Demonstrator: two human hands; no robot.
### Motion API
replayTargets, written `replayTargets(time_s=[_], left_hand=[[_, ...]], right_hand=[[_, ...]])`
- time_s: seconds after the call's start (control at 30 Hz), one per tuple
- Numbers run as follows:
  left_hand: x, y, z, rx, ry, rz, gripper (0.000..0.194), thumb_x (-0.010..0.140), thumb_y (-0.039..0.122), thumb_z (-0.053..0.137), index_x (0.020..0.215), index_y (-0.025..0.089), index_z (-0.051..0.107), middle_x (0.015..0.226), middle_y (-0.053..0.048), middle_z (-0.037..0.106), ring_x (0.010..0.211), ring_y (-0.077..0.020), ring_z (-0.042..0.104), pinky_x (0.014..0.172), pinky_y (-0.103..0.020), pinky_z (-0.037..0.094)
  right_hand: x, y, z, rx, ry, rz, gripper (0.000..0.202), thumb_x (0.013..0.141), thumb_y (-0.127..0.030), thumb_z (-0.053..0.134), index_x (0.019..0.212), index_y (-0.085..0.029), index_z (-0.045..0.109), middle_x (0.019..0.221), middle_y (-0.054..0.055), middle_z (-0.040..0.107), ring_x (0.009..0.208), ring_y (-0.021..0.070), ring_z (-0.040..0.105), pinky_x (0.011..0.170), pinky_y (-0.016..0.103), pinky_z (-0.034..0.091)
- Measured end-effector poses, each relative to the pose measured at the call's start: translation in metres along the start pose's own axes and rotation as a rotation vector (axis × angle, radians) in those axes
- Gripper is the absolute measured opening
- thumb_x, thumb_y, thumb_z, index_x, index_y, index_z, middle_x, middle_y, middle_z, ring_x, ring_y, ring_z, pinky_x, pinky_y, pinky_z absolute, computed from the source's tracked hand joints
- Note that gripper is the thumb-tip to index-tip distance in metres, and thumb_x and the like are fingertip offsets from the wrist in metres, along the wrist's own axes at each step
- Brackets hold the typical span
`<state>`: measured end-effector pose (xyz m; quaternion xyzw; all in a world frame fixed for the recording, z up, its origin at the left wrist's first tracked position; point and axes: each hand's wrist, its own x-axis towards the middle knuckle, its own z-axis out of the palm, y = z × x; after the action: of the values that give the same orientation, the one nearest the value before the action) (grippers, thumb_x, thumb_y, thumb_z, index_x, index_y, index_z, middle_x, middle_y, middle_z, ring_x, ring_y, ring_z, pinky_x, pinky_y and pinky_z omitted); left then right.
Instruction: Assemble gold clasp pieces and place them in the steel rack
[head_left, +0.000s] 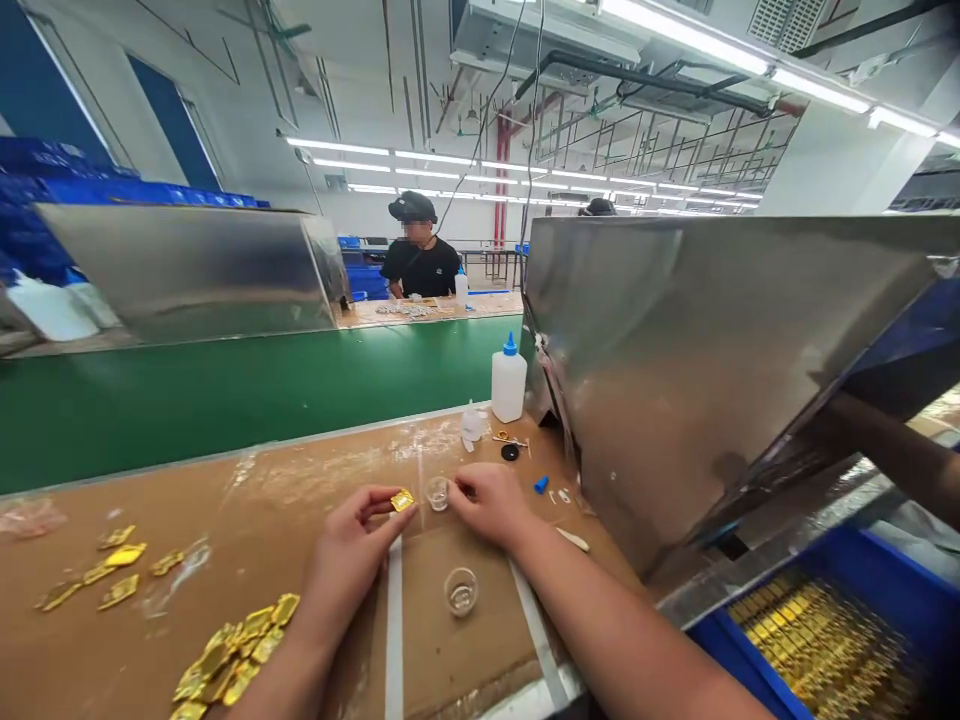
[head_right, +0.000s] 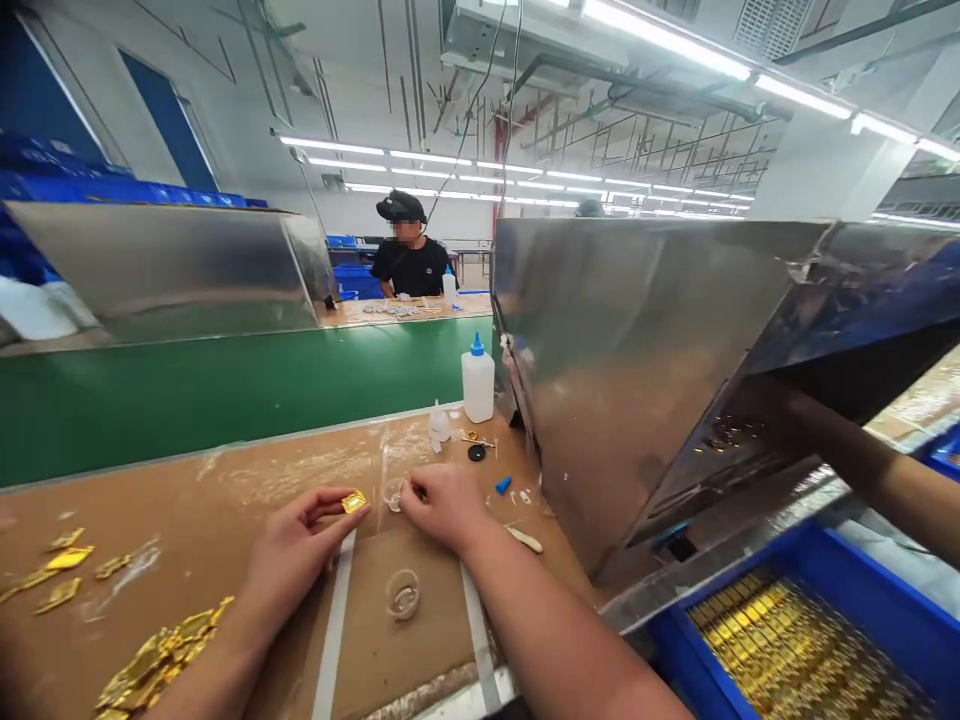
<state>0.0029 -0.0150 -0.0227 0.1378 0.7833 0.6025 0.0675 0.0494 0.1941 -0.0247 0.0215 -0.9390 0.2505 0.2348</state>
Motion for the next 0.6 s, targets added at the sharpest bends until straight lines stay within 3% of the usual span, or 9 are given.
replayTargets(time_s=[0.23, 0.4, 0.6], left_hand=[[0.001, -0.003, 0.002, 0.172, 0.046, 0.175, 0.046, 0.077, 0.059, 0.076, 0.099, 0.02, 0.071, 0.09, -0.005, 0.074, 0.068, -0.0191, 0.064, 0.062, -0.026, 0.049], [0.0, -0.002, 0.01, -0.038, -0.051, 0.018, 0.054, 0.069, 0.061, 0.081, 0.097, 0.017, 0.068, 0.088, -0.007, 0.073, 0.054, -0.0172, 0.061, 0.048, -0.027, 0.049], [0.002, -0.01, 0.012, -0.138, -0.125, -0.037, 0.05, 0.065, 0.052, 0.086, 0.09, 0.015, 0.064, 0.077, -0.006, 0.071, 0.059, -0.0183, 0.066, 0.056, -0.028, 0.055]], right_hand=[[0.0, 0.0, 0.0, 0.072, 0.03, 0.0, 0.032, 0.088, -0.025, 0.06, 0.059, -0.016, 0.05, 0.059, -0.002, 0.053, 0.058, 0.0103, 0.037, 0.058, 0.029, 0.015], [0.001, -0.001, 0.0, 0.083, 0.028, 0.037, 0.033, 0.086, -0.024, 0.061, 0.057, -0.016, 0.048, 0.057, -0.003, 0.05, 0.057, 0.0099, 0.037, 0.058, 0.029, 0.015], [0.003, -0.002, -0.001, 0.077, 0.001, 0.064, 0.034, 0.086, -0.024, 0.061, 0.056, -0.016, 0.048, 0.057, -0.003, 0.05, 0.058, 0.0102, 0.038, 0.058, 0.029, 0.016]])
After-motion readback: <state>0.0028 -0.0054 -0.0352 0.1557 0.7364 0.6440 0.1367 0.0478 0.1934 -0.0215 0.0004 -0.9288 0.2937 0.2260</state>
